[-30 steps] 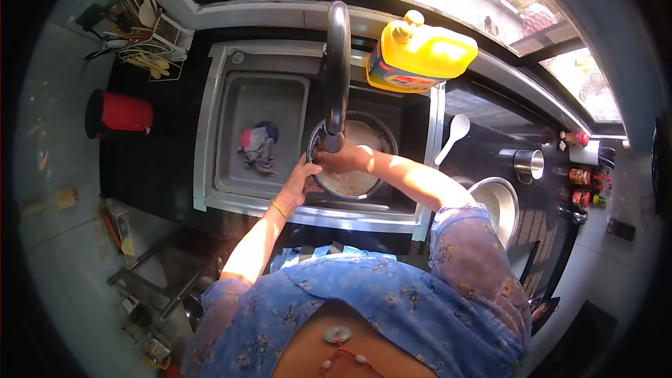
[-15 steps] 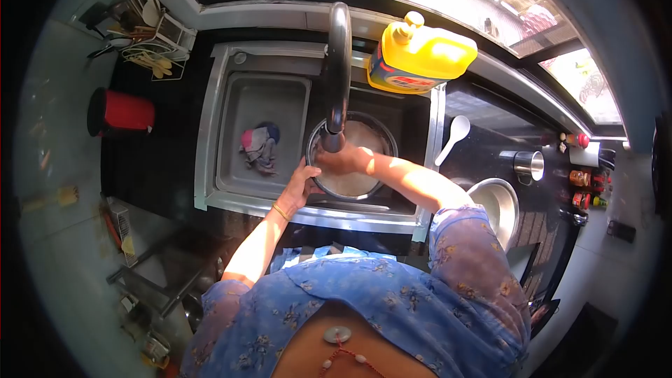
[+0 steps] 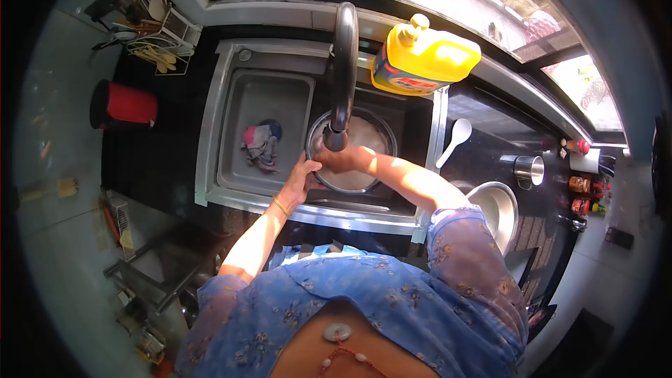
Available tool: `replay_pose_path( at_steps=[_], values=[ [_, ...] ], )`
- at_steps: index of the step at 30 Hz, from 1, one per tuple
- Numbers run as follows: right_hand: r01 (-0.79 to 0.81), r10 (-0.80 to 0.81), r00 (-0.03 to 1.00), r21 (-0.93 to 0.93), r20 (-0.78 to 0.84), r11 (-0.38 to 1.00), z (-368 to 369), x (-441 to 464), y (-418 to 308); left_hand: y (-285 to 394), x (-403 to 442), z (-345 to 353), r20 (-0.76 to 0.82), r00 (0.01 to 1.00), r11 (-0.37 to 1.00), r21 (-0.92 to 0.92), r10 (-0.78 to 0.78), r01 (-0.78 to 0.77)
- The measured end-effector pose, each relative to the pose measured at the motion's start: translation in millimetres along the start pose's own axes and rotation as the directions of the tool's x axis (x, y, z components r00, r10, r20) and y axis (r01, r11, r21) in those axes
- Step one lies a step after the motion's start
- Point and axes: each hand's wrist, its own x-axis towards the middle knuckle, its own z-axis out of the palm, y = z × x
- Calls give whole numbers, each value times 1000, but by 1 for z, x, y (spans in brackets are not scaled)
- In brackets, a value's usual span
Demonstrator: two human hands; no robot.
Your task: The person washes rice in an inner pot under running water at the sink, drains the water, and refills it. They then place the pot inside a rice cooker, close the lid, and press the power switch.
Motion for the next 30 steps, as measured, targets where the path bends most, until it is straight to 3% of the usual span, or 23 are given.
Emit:
replay_pose_path(
  at_steps=[1, 2, 3, 4, 5, 7, 8, 10, 12, 13, 14, 15, 17, 18, 20, 21, 22, 23, 24, 26, 28, 30],
  values=[
    [82, -105, 991, -253, -82, 964, -9, 4, 11, 0, 0, -2, -1, 1000, 1000, -26, 8, -8],
    [-231, 229, 973, 165, 33, 959, -21, -5, 21, 1, 1, -5, -2, 1000, 1000, -25, 9, -9],
    [-533, 462, 845, 494, 269, 687, -31, -13, 27, 1, 1, -7, -33, 999, 999, -36, 7, -9],
    [-535, 462, 844, 491, 273, 687, -31, -20, 24, 0, 2, -7, -62, 998, 999, -49, 4, -7],
    [-577, 464, 809, 330, 362, 748, -35, -27, 19, -1, 3, -7, -56, 998, 999, -52, 3, -6],
    [-578, 310, 661, 201, 684, 791, -50, -28, 16, 3, 5, -1, -89, 995, 998, -50, 32, -37],
    [-521, 247, 744, 308, 621, 796, -59, -33, 7, 1, 7, 0, -82, 996, 998, -52, 32, -37],
    [-640, 347, 767, 614, 539, 462, -54, -33, -21, -5, 10, 0, -73, 997, 999, -36, -9, 6],
    [-546, 165, 824, 683, 542, 486, -59, -5, -29, -11, 8, 0, -57, 998, 999, -40, -20, 18],
    [-452, 221, 889, 697, 400, 557, -20, 1, -36, -12, 6, 1, -47, 999, 999, -48, -23, 21],
    [-452, 221, 890, 698, 400, 556, 6, 5, -33, -12, 4, 2, -47, 999, 999, -47, -25, 22],
    [-262, 193, 965, 581, 179, 771, 27, 10, -26, -11, 1, 2, -48, 999, 999, -39, -9, 8],
    [-77, 101, 994, 382, -42, 921, 38, 11, -8, -7, -1, 1, -53, 999, 1000, -27, 7, -9],
    [-353, 397, 915, 628, 75, 694, 35, 1, 1, -7, -2, 0, -70, 997, 999, -27, 17, -18],
    [-546, 601, 751, 769, 272, 334, 7, -8, 15, -6, -1, 0, -86, 996, 999, -34, 26, -29],
    [-712, 515, 701, 514, 492, 478, -35, -4, 22, -5, 1, 0, -112, 992, 998, -10, 58, -59],
    [-757, 460, 566, 210, 685, 618, -61, -4, 26, -3, 2, 1, -135, 987, 996, 14, 90, -89],
    [-732, 489, 632, 254, 601, 633, -64, -16, 16, -5, 5, 2, -132, 987, 996, 10, 91, -91],
    [-732, 490, 630, 250, 603, 634, -61, -18, 8, -9, 10, 2, -149, 984, 996, 19, 94, -92],
    [-755, 352, 578, 319, 736, 573, -46, -21, -10, -14, 11, 3, -165, 982, 996, 30, 93, -89],
    [-757, 414, 652, 510, 635, 408, -30, -15, -35, -18, 8, 5, -140, 989, 997, 59, 56, -48],
    [-726, 436, 687, 572, 581, 382, -4, 1, -45, -23, 3, 3, -128, 991, 998, 50, 48, -42]
  ],
)
